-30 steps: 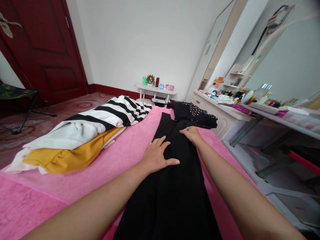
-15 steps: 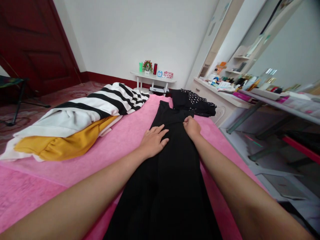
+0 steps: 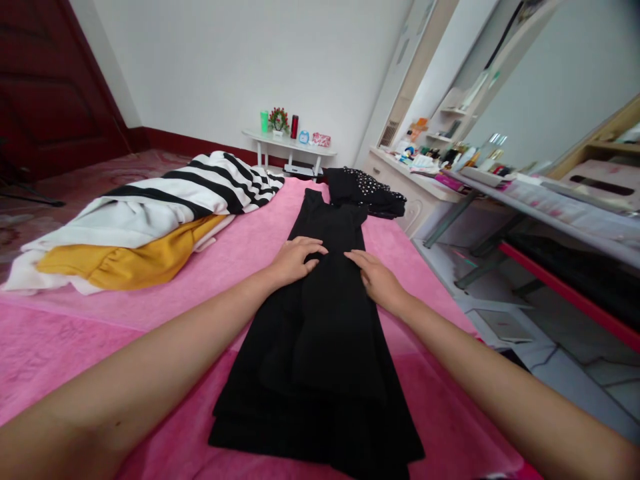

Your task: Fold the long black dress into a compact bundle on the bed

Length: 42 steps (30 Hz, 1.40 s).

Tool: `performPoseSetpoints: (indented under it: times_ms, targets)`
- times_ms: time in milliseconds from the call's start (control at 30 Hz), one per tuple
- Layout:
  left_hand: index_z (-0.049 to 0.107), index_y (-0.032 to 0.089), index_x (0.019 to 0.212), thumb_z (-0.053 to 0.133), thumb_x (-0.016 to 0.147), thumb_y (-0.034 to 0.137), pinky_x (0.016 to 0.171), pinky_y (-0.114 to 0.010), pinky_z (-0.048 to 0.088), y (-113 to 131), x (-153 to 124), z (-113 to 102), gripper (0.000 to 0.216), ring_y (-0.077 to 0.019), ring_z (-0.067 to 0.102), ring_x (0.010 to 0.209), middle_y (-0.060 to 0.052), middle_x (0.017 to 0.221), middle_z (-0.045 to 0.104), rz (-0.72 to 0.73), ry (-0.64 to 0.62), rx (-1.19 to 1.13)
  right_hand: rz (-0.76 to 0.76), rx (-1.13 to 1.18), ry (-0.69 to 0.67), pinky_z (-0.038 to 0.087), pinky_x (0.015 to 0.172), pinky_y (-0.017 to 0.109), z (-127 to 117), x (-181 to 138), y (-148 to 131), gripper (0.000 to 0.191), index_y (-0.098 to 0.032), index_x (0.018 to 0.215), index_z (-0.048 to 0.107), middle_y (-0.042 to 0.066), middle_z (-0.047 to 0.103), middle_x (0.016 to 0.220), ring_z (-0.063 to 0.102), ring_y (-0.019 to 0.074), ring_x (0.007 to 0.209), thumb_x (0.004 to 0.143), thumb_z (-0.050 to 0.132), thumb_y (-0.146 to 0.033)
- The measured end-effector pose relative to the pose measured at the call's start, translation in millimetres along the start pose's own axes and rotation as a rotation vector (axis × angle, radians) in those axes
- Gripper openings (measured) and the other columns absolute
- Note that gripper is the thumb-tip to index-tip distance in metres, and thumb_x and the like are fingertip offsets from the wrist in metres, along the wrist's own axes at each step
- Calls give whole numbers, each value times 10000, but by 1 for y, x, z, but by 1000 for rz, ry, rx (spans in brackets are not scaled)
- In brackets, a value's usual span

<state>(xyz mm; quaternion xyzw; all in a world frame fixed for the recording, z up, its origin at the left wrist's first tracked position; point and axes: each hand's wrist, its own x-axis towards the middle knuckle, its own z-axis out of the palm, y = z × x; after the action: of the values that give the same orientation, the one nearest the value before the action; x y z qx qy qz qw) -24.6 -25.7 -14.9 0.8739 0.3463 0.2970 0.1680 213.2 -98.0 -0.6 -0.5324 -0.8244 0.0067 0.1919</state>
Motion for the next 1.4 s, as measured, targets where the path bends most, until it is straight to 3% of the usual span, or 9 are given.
performPoseSetpoints:
  times_ms: [167, 333, 500, 633, 733, 867, 1000, 1133, 1400]
  targets:
    - [656, 243, 1051, 538, 849, 259, 927, -358, 423, 37, -7, -10, 234, -203, 567, 1040, -36, 1136, 621, 78, 62, -163, 157, -5, 130, 445, 880, 337, -9, -26, -20, 293, -194, 1048, 574, 76, 600, 1034, 550, 208, 1011, 789, 454, -127]
    - [593, 277, 1190, 515, 865, 388, 796, -290, 469, 86, -14, -18, 352, -174, 601, 885, -38, 1089, 591, 314, -188, -169, 263, 69, 71, 415, 671, 264, -17, -24, -37, 113, -209, 699, 547, 12, 590, 727, 570, 178, 744, 735, 478, -126]
    - [598, 294, 1169, 534, 844, 449, 927, -314, 430, 86, -20, -17, 365, -221, 529, 1106, -37, 1294, 490, 357, -179, -148, 289, 772, 36, 466, 679, 254, -16, -9, -60, 126, -200, 842, 564, -5, 649, 797, 624, 171, 770, 724, 580, -240]
    - [676, 206, 861, 616, 777, 507, 750, -273, 456, 65, -18, -13, 318, -163, 569, 789, -55, 964, 605, 241, -1, -369, 397, 1056, -15, 497, 642, 241, -16, 3, -67, 396, -201, 1022, 532, -17, 656, 801, 641, 142, 703, 665, 684, -273]
    - [556, 170, 579, 550, 826, 502, 603, -241, 404, 50, -13, -14, 414, -120, 479, 600, -6, 625, 509, 16, 286, -645, 491, 985, 58, 460, 521, 186, -19, 10, -58, 307, -185, 995, 528, -22, 643, 750, 618, 103, 599, 705, 626, -199]
    - [513, 167, 572, 528, 811, 540, 487, -216, 337, 35, -7, -18, 444, -94, 421, 493, 21, 536, 467, -324, 573, -1060, 608, 788, 44, 377, 392, 159, -14, 18, -41, 49, -176, 756, 524, -40, 572, 583, 536, 74, 442, 778, 562, -199]
    - [538, 158, 591, 595, 747, 547, 451, -203, 316, 35, -6, -21, 423, -81, 413, 457, 36, 512, 468, -401, 553, -1187, 606, 512, -78, 363, 400, 193, -6, 27, -39, 314, -195, 619, 506, -27, 550, 493, 503, 87, 392, 823, 561, -427]
    - [544, 150, 592, 612, 736, 530, 454, -196, 309, 42, -8, -20, 412, -72, 410, 461, 43, 520, 463, -348, 524, -1179, 588, 66, -96, 390, 500, 246, 1, 40, -49, 448, -204, 573, 545, 59, 634, 608, 610, 178, 595, 728, 593, -622]
    - [549, 145, 595, 624, 744, 491, 450, -192, 299, 50, -3, -28, 384, -64, 409, 462, 43, 523, 457, -315, 531, -1217, 585, -88, -49, 370, 555, 255, 0, 65, -52, 240, -191, 666, 635, 81, 679, 773, 615, 198, 716, 781, 511, -361]
